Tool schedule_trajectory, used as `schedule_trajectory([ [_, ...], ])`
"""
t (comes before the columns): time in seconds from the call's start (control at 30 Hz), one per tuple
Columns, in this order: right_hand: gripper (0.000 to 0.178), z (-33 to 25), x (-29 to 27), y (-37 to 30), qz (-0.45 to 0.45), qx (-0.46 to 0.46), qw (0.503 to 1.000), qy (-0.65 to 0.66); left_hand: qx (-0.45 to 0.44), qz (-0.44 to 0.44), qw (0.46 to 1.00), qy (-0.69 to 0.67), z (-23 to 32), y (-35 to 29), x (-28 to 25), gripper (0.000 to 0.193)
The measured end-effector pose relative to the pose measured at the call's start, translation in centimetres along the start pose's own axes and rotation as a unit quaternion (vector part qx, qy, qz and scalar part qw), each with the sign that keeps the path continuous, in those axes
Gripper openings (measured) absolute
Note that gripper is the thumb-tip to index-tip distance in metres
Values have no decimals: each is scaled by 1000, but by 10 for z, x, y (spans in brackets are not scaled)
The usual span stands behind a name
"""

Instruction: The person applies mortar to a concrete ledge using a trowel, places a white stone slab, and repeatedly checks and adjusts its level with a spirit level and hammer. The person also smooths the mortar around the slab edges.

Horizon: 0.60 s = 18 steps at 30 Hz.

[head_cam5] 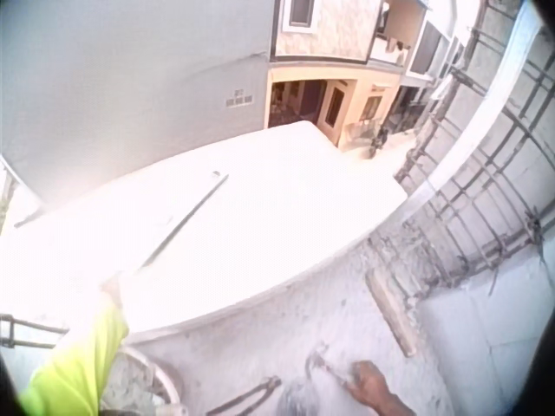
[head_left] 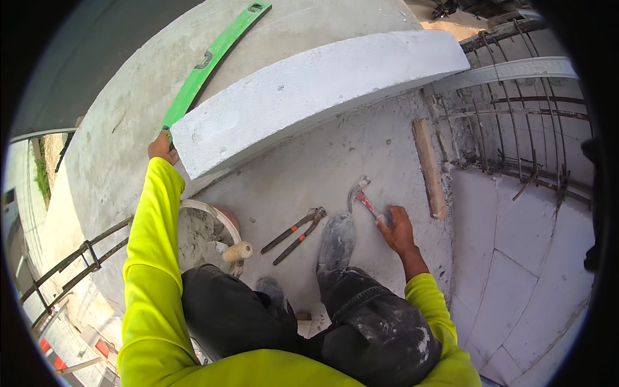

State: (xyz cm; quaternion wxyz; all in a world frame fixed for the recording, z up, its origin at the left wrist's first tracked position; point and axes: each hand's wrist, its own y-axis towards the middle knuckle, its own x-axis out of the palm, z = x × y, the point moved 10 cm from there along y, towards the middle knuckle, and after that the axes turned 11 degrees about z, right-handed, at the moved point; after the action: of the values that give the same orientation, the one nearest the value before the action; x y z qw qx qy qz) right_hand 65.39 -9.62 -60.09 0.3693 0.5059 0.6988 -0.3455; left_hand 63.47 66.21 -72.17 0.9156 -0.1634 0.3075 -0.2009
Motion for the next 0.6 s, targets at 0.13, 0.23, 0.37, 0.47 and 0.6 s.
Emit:
schedule_trajectory([
  [0.13,45,11,19,-17,-42,-11,998,-49,203,4,968,148,65,-38,-3,59],
  [0.23,42,24,26,-21,-42,2,997,-68,170,-43,984,-23,107,-117,-10,82],
  [0.37,41,40,21,-40,-16,9,996,-83,385,-171,906,-37,176,-245,-23,113],
  [0.47,43,64,19,-57,-43,65,993,-86,467,-195,861,59,179,-293,-13,150],
  [0.6,48,75,12,-61,-42,93,993,-60,542,-174,814,112,180,-303,5,144],
])
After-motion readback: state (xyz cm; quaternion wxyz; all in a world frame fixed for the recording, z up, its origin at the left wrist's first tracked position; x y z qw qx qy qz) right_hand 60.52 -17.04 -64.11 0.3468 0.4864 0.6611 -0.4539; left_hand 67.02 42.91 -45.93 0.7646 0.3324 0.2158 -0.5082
